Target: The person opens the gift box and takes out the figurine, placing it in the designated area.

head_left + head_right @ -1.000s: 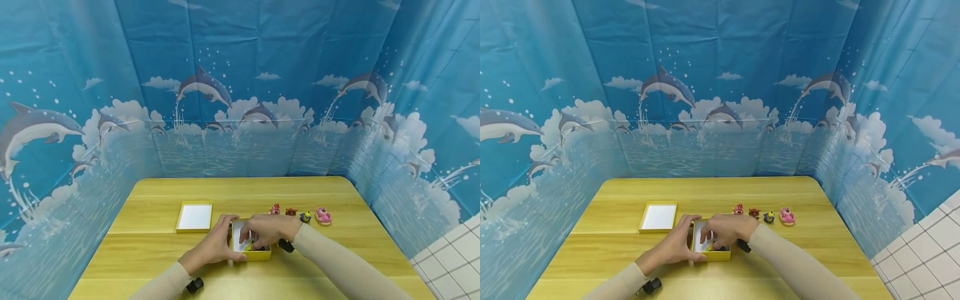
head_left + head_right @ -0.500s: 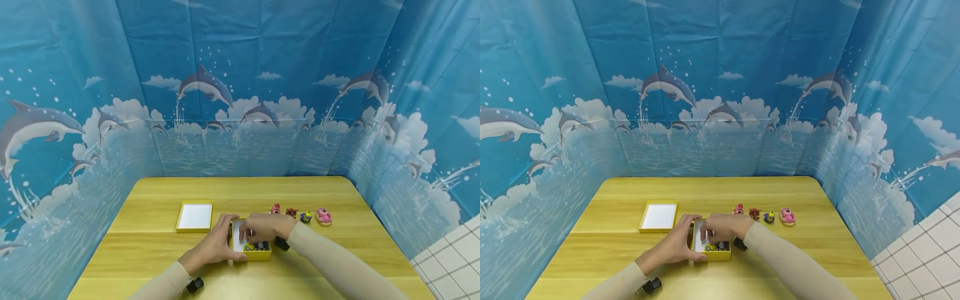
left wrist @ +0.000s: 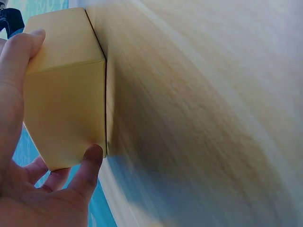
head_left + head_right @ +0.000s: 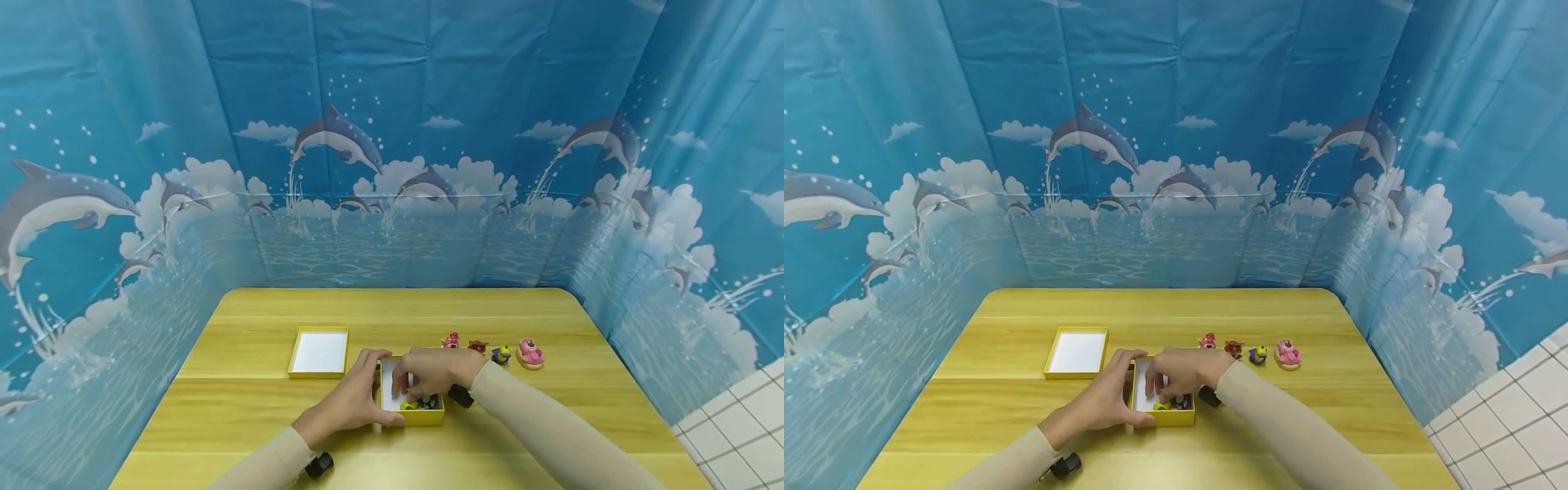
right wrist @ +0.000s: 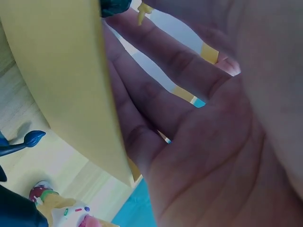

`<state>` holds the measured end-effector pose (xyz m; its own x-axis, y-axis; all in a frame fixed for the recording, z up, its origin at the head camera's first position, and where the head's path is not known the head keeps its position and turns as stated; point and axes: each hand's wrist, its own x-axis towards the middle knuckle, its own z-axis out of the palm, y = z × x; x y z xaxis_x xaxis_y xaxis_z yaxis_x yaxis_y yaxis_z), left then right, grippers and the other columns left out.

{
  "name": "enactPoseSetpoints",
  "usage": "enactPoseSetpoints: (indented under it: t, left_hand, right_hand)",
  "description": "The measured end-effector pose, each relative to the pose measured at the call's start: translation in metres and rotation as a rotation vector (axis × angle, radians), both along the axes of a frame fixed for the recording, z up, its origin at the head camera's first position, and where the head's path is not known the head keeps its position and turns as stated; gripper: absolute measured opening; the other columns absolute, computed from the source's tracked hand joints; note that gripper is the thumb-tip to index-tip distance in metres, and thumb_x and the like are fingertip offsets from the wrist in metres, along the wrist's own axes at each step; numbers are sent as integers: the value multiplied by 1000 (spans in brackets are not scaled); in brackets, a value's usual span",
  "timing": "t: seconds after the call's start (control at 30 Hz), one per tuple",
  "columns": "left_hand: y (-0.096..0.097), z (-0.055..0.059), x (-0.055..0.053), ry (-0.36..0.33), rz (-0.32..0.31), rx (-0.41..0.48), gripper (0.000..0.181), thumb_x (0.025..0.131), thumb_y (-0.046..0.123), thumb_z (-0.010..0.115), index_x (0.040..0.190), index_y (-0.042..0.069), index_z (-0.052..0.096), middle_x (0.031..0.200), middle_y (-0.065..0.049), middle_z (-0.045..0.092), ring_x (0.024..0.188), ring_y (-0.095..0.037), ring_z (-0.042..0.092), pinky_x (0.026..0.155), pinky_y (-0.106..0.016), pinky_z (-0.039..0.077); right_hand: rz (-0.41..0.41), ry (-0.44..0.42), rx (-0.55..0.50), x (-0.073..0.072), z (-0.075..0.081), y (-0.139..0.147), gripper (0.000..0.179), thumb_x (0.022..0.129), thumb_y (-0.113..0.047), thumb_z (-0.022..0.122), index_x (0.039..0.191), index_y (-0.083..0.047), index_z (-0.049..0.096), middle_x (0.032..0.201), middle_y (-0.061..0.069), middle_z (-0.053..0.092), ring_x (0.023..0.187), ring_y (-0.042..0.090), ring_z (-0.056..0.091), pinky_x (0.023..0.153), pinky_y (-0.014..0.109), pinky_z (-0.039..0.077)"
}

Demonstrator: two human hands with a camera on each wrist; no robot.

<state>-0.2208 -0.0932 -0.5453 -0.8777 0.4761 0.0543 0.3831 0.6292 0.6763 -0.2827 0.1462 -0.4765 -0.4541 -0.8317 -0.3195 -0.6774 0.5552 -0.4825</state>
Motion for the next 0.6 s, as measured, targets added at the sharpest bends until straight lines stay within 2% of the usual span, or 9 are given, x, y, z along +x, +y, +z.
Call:
enactPoseSetpoints:
  t: [0.27, 0.6]
  left_hand:
    - [1, 1, 0, 17, -1, 17, 125, 86, 66, 101, 178, 11, 37, 167, -12, 48, 135, -22, 61, 115, -46, 59]
    - [1, 1, 1, 15, 0, 9, 125, 86, 64, 101, 178, 11, 36, 169, -13, 47, 136, -23, 60, 115, -48, 59]
  right_hand:
    - [-20, -11, 19, 2, 0, 0, 15, 105, -11, 89, 110, -25, 88, 104, -7, 83, 89, 0, 72, 84, 20, 62]
    - [-25, 37, 11, 3, -3, 1, 14, 105, -15, 89, 117, -23, 90, 107, -10, 85, 88, -2, 71, 83, 18, 61]
